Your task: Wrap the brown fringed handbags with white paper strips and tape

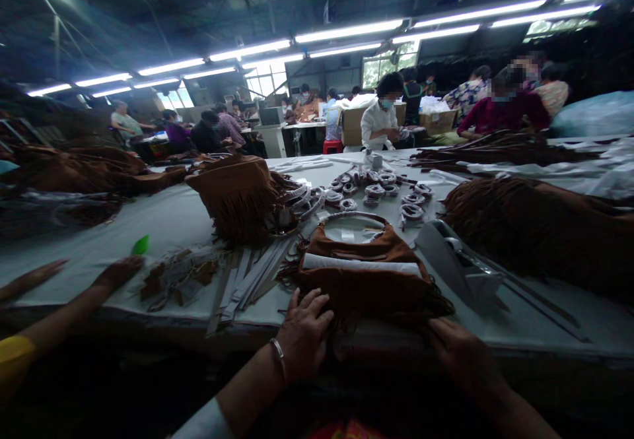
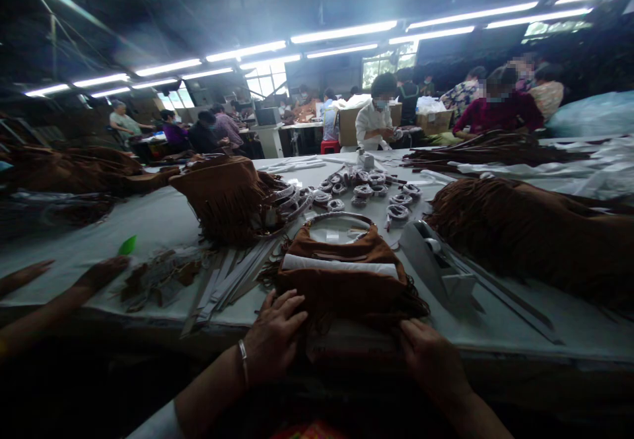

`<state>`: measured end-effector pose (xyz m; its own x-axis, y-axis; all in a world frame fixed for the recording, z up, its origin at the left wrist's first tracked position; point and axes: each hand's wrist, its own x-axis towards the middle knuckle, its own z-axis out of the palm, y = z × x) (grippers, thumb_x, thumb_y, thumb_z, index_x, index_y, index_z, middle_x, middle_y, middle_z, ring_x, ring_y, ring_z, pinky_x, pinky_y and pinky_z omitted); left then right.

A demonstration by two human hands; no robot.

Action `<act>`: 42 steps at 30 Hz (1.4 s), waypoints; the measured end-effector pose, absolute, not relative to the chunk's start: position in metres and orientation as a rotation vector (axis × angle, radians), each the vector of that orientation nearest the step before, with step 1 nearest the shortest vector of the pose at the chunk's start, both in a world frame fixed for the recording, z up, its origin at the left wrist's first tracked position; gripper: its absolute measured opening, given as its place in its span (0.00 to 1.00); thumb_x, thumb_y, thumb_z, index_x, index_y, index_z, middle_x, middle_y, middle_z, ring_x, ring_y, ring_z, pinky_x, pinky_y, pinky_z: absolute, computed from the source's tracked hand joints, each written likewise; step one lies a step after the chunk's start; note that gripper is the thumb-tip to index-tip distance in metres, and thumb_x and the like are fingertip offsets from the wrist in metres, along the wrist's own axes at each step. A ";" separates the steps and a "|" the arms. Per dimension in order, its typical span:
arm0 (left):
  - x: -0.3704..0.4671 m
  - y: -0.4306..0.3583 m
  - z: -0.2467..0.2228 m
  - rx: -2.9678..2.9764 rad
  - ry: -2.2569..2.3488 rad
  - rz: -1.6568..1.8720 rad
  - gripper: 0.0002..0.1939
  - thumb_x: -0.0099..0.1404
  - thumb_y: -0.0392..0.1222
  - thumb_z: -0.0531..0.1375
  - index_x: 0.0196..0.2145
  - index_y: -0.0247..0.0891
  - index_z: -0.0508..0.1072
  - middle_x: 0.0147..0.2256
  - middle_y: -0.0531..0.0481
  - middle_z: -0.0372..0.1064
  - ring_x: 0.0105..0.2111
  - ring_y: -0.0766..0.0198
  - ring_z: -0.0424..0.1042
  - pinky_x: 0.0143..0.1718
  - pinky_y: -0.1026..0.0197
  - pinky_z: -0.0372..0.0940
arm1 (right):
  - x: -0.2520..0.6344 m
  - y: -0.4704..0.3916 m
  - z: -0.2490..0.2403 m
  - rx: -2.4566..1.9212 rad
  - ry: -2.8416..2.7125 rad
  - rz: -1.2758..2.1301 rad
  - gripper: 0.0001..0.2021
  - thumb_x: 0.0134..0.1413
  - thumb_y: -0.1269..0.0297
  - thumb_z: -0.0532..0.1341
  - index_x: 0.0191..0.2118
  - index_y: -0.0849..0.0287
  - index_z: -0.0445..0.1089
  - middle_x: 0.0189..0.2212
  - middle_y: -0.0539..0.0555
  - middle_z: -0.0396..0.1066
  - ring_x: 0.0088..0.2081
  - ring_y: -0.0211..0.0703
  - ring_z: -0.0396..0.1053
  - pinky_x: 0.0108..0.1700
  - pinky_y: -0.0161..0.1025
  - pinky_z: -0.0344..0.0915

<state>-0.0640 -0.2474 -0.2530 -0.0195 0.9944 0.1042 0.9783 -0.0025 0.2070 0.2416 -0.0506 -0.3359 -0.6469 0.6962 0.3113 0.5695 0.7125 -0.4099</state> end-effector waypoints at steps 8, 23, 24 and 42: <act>-0.013 -0.189 -0.263 1.998 2.257 0.498 0.35 0.60 0.55 0.64 0.61 0.38 0.68 0.63 0.34 0.61 0.66 0.38 0.53 0.67 0.28 0.38 | 0.241 -0.051 -0.335 -0.994 -2.517 0.365 0.15 0.66 0.58 0.51 0.31 0.52 0.70 0.31 0.54 0.75 0.32 0.47 0.75 0.34 0.41 0.65; -0.084 -0.243 -0.274 2.296 1.988 0.301 0.22 0.70 0.43 0.57 0.61 0.44 0.67 0.65 0.44 0.61 0.68 0.50 0.53 0.68 0.35 0.39 | 0.249 -0.044 -0.346 -0.966 -2.543 0.282 0.14 0.68 0.59 0.51 0.37 0.52 0.73 0.35 0.55 0.77 0.35 0.48 0.76 0.35 0.40 0.67; -0.081 -0.245 -0.267 2.293 1.974 0.293 0.24 0.68 0.47 0.60 0.60 0.43 0.68 0.65 0.43 0.60 0.68 0.47 0.53 0.68 0.33 0.35 | 0.250 -0.044 -0.346 -0.955 -2.548 0.284 0.14 0.68 0.59 0.51 0.37 0.52 0.73 0.35 0.55 0.77 0.35 0.48 0.76 0.35 0.40 0.68; -0.075 -0.177 -0.304 2.557 1.814 0.382 0.19 0.73 0.41 0.55 0.59 0.40 0.71 0.63 0.44 0.64 0.63 0.51 0.62 0.64 0.43 0.55 | 0.239 -0.079 -0.311 -0.667 -2.502 -0.249 0.20 0.64 0.57 0.57 0.58 0.54 0.69 0.58 0.63 0.69 0.57 0.62 0.67 0.55 0.56 0.63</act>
